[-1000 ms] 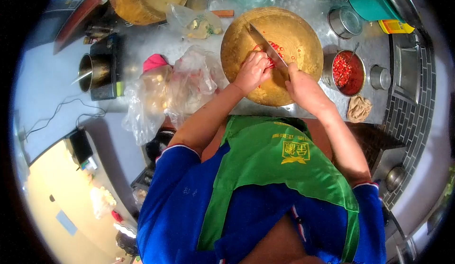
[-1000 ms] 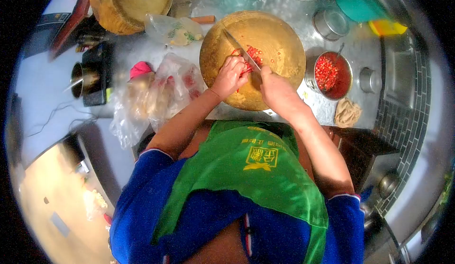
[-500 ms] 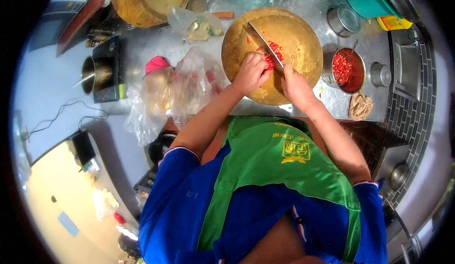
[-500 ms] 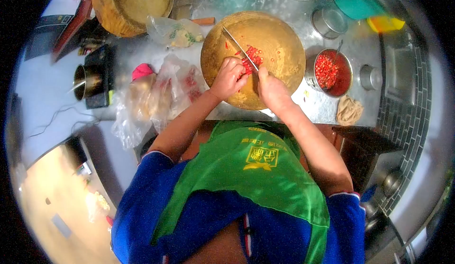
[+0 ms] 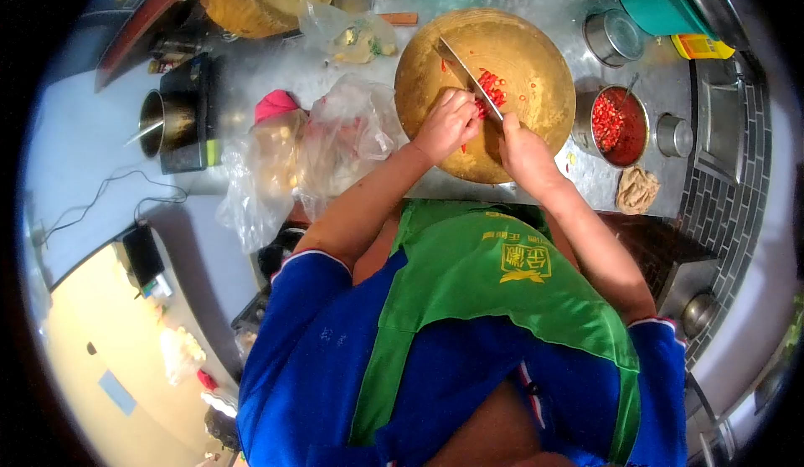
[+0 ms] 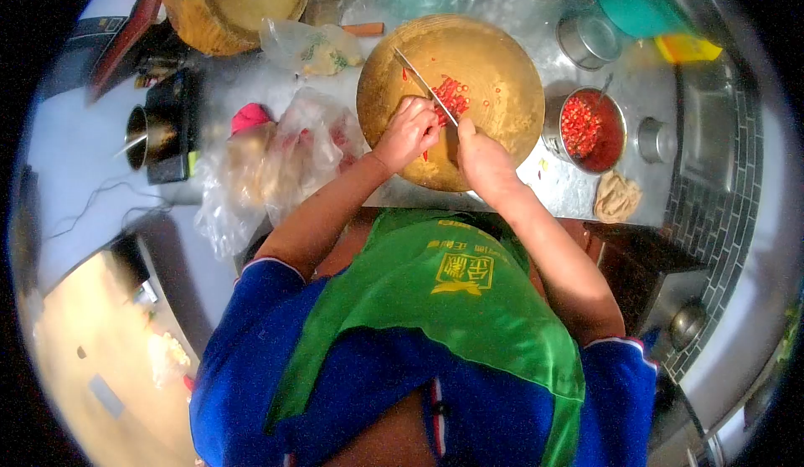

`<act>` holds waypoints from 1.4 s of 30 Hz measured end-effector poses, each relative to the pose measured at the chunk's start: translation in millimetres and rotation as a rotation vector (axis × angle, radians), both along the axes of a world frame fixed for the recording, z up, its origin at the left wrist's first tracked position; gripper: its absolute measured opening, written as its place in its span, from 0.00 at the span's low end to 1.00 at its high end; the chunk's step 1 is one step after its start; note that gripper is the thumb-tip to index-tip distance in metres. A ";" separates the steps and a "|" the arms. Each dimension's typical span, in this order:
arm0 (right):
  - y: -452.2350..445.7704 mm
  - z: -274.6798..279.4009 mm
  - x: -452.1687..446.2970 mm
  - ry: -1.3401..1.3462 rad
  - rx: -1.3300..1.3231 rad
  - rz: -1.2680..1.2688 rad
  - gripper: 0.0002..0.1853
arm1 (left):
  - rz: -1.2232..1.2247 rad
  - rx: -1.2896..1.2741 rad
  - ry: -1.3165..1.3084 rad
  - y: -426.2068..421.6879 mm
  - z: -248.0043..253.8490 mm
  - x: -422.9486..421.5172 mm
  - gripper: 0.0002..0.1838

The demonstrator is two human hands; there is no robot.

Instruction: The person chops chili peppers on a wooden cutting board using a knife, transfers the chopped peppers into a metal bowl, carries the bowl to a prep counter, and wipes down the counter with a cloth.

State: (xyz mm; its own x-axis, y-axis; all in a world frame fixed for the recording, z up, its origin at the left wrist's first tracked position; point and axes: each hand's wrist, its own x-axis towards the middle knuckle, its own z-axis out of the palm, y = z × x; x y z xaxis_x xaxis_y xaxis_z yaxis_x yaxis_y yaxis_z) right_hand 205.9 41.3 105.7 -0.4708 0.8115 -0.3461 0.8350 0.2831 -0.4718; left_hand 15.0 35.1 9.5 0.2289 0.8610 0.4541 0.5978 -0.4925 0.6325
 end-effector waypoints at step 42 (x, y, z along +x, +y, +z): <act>-5.7 -8.6 -6.5 0.105 0.125 -0.004 0.14 | 0.021 0.033 0.029 -4.9 -2.2 -6.0 0.07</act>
State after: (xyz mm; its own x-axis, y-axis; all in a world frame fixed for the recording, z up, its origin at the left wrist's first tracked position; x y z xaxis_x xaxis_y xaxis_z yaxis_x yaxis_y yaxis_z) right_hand 199.4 35.5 97.1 -0.4960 0.8469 -0.1914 0.7838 0.3420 -0.5183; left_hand 8.9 30.2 7.3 0.2239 0.8503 0.4763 0.6260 -0.5000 0.5984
